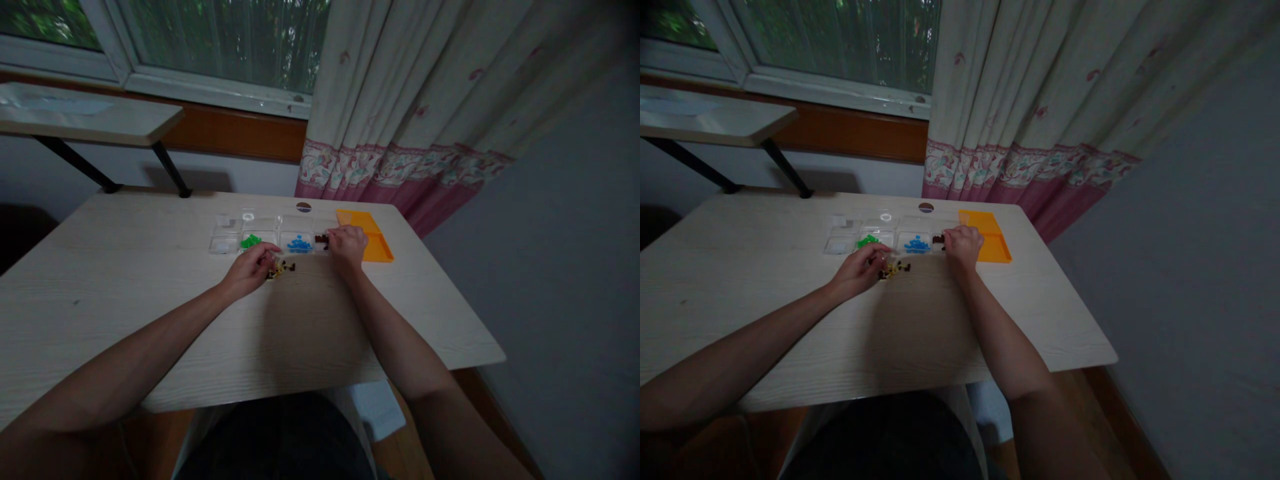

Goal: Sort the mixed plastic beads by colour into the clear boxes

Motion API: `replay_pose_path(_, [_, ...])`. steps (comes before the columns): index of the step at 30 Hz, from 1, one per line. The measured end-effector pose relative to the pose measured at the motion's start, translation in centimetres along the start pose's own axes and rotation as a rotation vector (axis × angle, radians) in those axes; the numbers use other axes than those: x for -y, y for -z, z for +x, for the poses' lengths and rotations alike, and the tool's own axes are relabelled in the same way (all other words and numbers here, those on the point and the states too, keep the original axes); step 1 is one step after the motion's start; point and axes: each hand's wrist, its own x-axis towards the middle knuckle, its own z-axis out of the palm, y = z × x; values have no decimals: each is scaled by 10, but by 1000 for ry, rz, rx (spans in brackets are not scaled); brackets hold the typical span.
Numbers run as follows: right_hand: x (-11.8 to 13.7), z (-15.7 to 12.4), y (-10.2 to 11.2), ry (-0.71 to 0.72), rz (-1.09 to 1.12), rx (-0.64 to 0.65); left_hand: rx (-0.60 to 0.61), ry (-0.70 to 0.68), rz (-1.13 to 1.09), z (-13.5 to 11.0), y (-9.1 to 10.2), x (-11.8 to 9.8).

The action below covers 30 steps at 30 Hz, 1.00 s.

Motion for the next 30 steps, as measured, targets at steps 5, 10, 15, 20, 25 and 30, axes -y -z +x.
replay_pose_path(5, [5,1,2,15,45,-30,16,-76,111,3,2,-2])
replay_pose_path(10, [17,-4,-1,95,99,-8,119,-214,343,3,3,-8])
replay_pose_path(15, [30,-12,-4,206,143,0,206,-246,411,0,0,-9])
replay_pose_path(20, [33,-13,-3,212,146,44,247,-259,416,0,-1,-9])
replay_pose_path(25, [34,-12,-1,205,134,52,261,-276,440,1,0,-11])
replay_pose_path(30, [35,-13,-1,212,124,69,282,-305,416,2,0,-11])
